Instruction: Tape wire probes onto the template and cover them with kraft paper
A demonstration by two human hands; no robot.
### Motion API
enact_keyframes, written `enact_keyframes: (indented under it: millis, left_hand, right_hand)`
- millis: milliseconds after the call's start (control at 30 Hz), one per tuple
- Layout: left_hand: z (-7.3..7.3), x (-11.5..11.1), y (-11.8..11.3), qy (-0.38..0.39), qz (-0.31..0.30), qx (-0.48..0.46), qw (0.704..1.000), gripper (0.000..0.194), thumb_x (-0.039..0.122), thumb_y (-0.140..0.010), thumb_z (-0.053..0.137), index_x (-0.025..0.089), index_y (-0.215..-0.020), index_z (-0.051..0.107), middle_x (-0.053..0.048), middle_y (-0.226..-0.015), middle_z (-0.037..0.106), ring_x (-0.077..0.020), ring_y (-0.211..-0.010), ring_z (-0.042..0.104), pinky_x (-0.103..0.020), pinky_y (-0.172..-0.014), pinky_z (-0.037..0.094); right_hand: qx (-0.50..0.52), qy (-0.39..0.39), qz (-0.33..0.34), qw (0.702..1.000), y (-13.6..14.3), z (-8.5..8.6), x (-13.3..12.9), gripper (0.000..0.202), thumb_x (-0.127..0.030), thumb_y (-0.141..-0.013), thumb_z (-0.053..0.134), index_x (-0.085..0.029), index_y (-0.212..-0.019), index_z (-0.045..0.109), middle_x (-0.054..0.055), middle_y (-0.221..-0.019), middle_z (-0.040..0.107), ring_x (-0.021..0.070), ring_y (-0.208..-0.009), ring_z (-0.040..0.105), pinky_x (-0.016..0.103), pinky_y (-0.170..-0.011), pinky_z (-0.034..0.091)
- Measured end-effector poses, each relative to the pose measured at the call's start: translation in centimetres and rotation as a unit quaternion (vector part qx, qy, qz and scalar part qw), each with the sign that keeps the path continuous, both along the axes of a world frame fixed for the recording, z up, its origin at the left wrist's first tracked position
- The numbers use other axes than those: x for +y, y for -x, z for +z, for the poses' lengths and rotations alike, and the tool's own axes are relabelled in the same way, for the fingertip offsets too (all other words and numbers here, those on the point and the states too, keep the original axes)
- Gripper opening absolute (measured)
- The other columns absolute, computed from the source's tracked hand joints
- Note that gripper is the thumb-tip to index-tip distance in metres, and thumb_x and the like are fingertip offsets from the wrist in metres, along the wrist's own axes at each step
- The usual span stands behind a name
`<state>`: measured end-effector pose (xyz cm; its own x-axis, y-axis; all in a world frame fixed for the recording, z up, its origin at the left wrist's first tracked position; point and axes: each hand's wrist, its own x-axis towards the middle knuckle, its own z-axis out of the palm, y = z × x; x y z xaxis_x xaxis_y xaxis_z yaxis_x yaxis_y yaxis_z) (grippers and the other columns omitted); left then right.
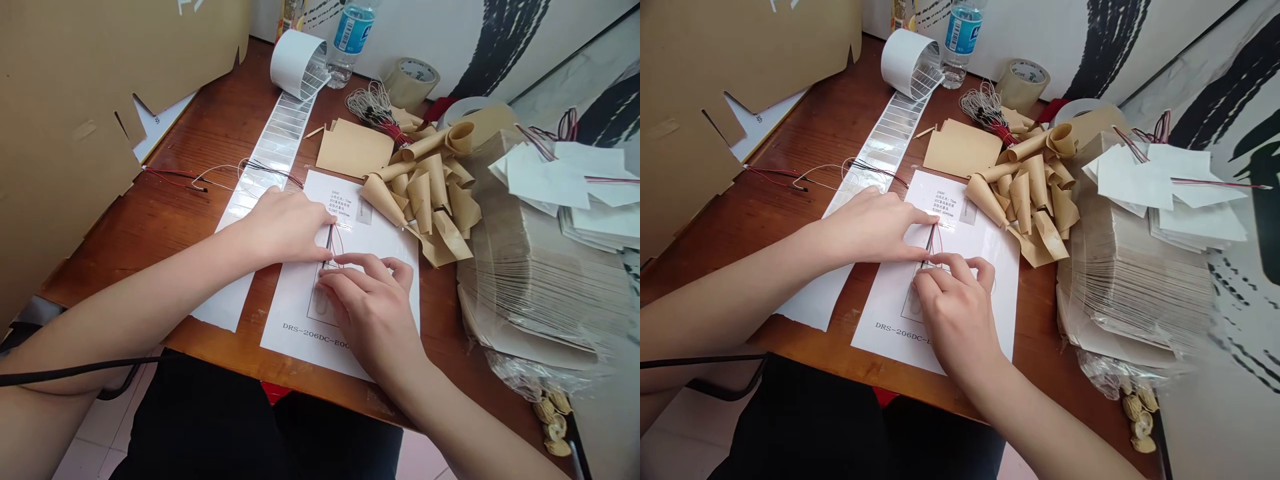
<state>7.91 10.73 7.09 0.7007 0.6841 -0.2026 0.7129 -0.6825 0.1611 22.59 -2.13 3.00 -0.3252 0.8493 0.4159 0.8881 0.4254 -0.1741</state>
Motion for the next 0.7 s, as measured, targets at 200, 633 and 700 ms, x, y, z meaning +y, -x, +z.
enact_keyframes:
  millis: [200, 633, 700]
  left_hand:
    - [0.13, -0.08, -0.09, -0.006, -0.001, 0.008, 1.0, 0.059, 0.059, -0.089, 0.059, 0.035, -0.143, 0.065, -0.008, -0.121, 0.077, -0.0336, -0.118, 0.066, -0.046, -0.099, 0.044]
    - [0.16, -0.31, -0.19, -0.016, -0.006, 0.025, 1.0, 0.059, 0.058, -0.086, 0.061, 0.033, -0.139, 0.066, -0.008, -0.113, 0.077, -0.0324, -0.112, 0.067, -0.044, -0.096, 0.043]
    - [0.11, -0.27, -0.15, -0.017, -0.008, 0.025, 1.0, 0.059, 0.059, -0.086, 0.06, 0.032, -0.139, 0.066, -0.008, -0.113, 0.077, -0.0328, -0.112, 0.067, -0.045, -0.096, 0.043]
  right_hand:
    - [-0.004, 0.001, -0.002, 1.0, 0.08, 0.09, -0.09, 0.023, -0.001, -0.096, 0.058, -0.019, -0.084, 0.066, -0.002, -0.084, 0.08, 0.0243, -0.106, 0.071, 0.041, -0.092, 0.028]
    - [-0.058, 0.017, 0.003, 0.998, 0.4, 0.79, -0.86, 0.03, 0.007, -0.092, 0.049, -0.019, -0.079, 0.06, 0.001, -0.087, 0.08, 0.0321, -0.125, 0.068, 0.049, -0.106, 0.026]
    - [-0.051, 0.038, 0.001, 0.998, 0.23, 0.96, -0.96, 0.03, 0.007, -0.092, 0.047, -0.019, -0.084, 0.06, 0.002, -0.083, 0.079, 0.0335, -0.125, 0.068, 0.051, -0.107, 0.027]
